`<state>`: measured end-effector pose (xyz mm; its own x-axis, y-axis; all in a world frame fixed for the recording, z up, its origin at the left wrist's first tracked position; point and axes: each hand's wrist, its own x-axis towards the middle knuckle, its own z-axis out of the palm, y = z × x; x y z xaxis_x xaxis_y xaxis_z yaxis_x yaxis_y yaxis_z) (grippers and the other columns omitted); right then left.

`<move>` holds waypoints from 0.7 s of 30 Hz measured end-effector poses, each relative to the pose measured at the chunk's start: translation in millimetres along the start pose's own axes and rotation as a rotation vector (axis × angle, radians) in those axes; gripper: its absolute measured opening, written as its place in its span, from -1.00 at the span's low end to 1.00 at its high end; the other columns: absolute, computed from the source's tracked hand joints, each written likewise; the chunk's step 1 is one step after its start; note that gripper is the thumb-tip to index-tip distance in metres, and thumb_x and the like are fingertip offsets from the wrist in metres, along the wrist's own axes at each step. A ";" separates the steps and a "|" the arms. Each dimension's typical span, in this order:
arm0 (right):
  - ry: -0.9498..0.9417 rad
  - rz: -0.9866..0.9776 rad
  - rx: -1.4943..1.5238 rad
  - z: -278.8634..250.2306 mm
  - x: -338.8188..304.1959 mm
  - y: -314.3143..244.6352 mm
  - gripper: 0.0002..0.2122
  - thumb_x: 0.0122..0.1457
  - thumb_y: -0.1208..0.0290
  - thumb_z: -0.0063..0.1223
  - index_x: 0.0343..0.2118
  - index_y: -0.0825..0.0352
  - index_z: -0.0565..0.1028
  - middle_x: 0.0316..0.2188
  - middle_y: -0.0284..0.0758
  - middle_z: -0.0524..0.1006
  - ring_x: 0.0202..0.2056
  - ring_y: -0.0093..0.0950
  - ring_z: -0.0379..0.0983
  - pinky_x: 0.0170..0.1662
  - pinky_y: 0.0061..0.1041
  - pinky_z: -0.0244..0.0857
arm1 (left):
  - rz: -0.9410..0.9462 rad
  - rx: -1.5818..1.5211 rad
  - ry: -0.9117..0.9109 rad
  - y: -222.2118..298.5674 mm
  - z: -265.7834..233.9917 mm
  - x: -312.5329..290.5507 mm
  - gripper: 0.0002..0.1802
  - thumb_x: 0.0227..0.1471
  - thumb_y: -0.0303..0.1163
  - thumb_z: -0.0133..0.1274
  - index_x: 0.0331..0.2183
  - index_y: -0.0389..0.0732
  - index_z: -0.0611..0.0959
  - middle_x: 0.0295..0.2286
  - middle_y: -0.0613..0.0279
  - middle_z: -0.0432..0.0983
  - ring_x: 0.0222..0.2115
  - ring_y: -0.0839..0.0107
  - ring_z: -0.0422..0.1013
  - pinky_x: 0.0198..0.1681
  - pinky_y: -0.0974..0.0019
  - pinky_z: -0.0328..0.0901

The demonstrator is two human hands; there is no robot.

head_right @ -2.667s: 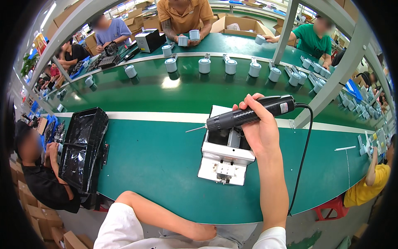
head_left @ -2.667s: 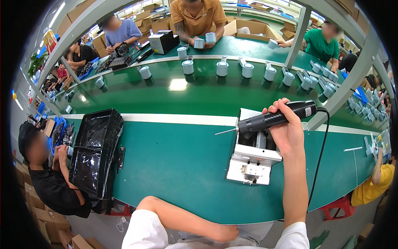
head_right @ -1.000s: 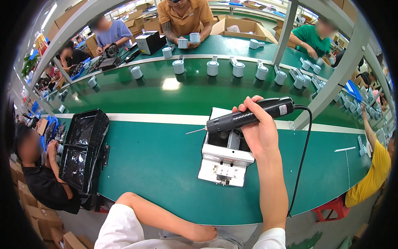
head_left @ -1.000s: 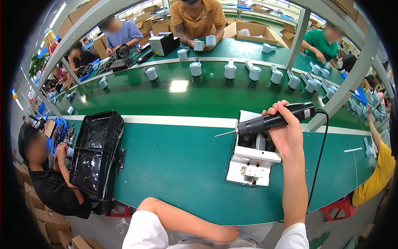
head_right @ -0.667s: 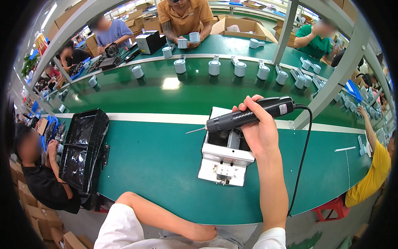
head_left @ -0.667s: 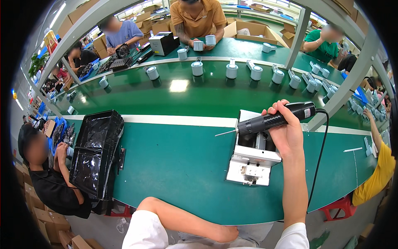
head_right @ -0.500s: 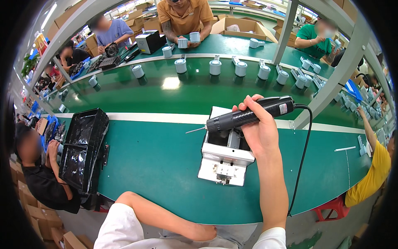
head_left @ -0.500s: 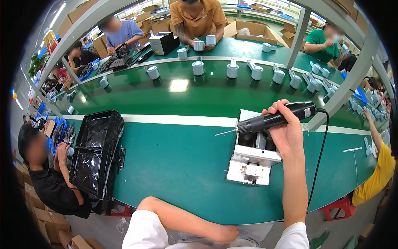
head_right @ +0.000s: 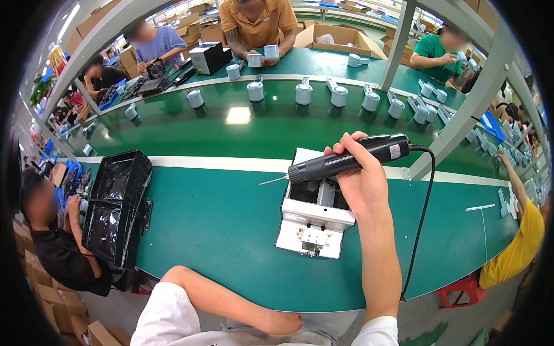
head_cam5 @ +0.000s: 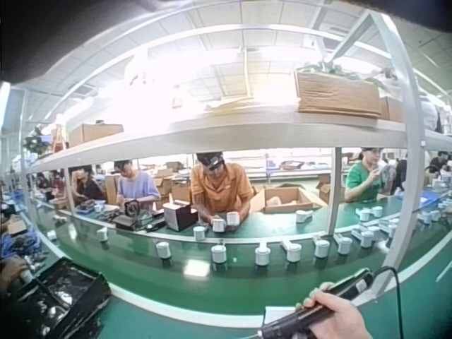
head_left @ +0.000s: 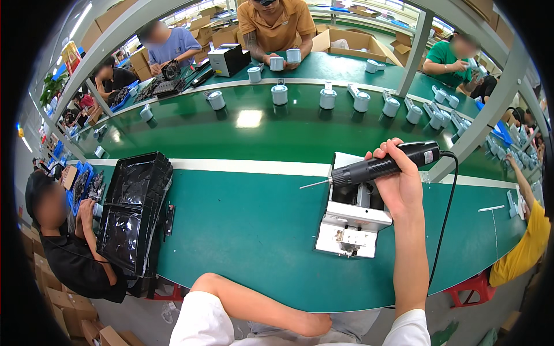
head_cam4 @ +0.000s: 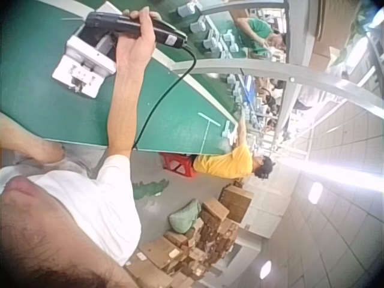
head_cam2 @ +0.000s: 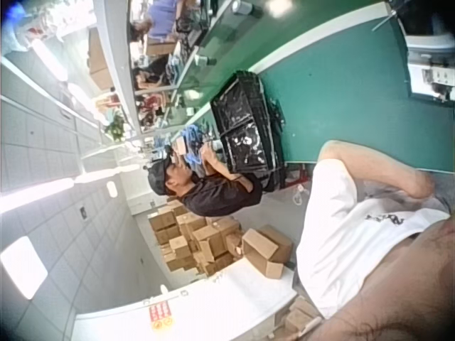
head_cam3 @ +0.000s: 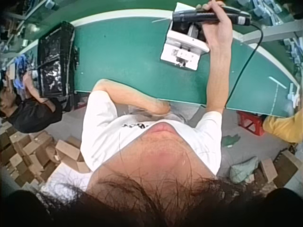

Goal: Assemble small plastic fan units by attaching internal circuit boards and securing components with an electric screwdriver on an assembly line.

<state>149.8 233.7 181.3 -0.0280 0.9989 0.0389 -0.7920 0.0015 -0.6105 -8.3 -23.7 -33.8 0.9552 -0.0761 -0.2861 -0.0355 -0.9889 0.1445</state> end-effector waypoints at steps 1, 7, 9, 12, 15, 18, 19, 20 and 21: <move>0.000 -0.001 0.002 0.1 0.0 0.1 -0.91 0.18 0.53 0.09 -0.34 0.26 0.40 -0.49 -0.36 0.42 -0.37 -0.53 0.40 0.05 -0.31 0.29 | 0.017 0.026 -0.019 -0.1 -0.7 -0.2 -0.75 -0.28 -0.35 0.14 -0.49 -0.33 0.62 -0.56 0.10 0.59 -0.49 0.19 0.54 -0.44 0.14 0.38; -0.003 0.002 0.007 -0.6 0.6 0.2 -0.91 0.18 0.54 0.09 -0.34 0.26 0.40 -0.50 -0.36 0.42 -0.37 -0.52 0.40 0.04 -0.31 0.30 | -0.022 0.021 -0.074 6.0 6.2 5.2 -0.80 -0.21 -0.32 0.12 -0.49 -0.20 0.73 -0.40 0.08 0.62 -0.36 0.23 0.55 -0.30 0.13 0.42; -0.004 0.003 0.003 0.2 0.3 0.3 -0.91 0.18 0.54 0.09 -0.34 0.26 0.40 -0.50 -0.36 0.42 -0.37 -0.52 0.40 0.04 -0.31 0.30 | -0.019 0.016 -0.073 6.8 8.4 6.5 -0.80 -0.21 -0.33 0.12 -0.49 -0.21 0.72 -0.39 0.08 0.62 -0.35 0.22 0.55 -0.29 0.14 0.42; -0.001 0.000 -0.001 0.5 -0.3 -0.4 -0.91 0.18 0.54 0.10 -0.35 0.26 0.40 -0.50 -0.36 0.42 -0.37 -0.52 0.39 0.04 -0.31 0.30 | 0.009 0.018 -0.025 2.6 5.3 1.8 -0.81 -0.24 -0.35 0.13 -0.51 -0.25 0.68 -0.46 0.12 0.60 -0.40 0.23 0.54 -0.33 0.16 0.40; 0.001 -0.002 0.000 0.5 -0.1 0.3 -0.91 0.17 0.55 0.10 -0.35 0.26 0.40 -0.49 -0.36 0.42 -0.37 -0.52 0.39 0.04 -0.30 0.30 | 0.022 0.033 0.011 -1.5 -3.1 -2.9 -0.83 -0.26 -0.38 0.13 -0.52 -0.27 0.65 -0.51 0.16 0.59 -0.45 0.24 0.54 -0.37 0.18 0.38; 0.001 -0.002 0.003 -0.4 0.5 1.2 -0.91 0.17 0.55 0.10 -0.35 0.26 0.40 -0.49 -0.37 0.42 -0.37 -0.52 0.39 0.04 -0.30 0.30 | 0.012 0.033 -0.019 -1.2 -6.1 -2.8 -0.82 -0.24 -0.39 0.13 -0.50 -0.27 0.67 -0.47 0.15 0.60 -0.42 0.24 0.55 -0.34 0.16 0.39; 0.000 -0.002 0.005 -0.9 0.5 0.9 -0.91 0.17 0.55 0.10 -0.35 0.26 0.40 -0.49 -0.37 0.42 -0.37 -0.52 0.39 0.04 -0.30 0.30 | 0.011 0.023 -0.039 -1.4 -6.4 -1.7 -0.82 -0.23 -0.39 0.13 -0.49 -0.27 0.68 -0.45 0.15 0.61 -0.41 0.24 0.55 -0.33 0.15 0.39; 0.001 -0.003 0.005 -1.3 0.4 0.4 -0.91 0.17 0.55 0.10 -0.35 0.26 0.40 -0.49 -0.37 0.42 -0.37 -0.52 0.39 0.04 -0.30 0.30 | 0.012 0.023 -0.039 -1.8 -6.0 -0.8 -0.82 -0.23 -0.39 0.13 -0.49 -0.27 0.68 -0.45 0.15 0.61 -0.41 0.24 0.55 -0.33 0.15 0.39; -0.001 -0.002 0.006 -1.6 0.3 0.0 -0.91 0.17 0.55 0.10 -0.35 0.26 0.40 -0.49 -0.37 0.42 -0.37 -0.52 0.39 0.04 -0.30 0.30 | 0.030 0.024 -0.047 -2.5 -5.3 0.1 -0.82 -0.22 -0.39 0.13 -0.48 -0.26 0.68 -0.44 0.15 0.61 -0.40 0.24 0.55 -0.32 0.14 0.39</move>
<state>150.8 234.0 179.9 -0.0269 0.9988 0.0404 -0.7956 0.0031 -0.6058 -6.5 -20.5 -29.1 0.9387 -0.1115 -0.3262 -0.0718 -0.9887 0.1314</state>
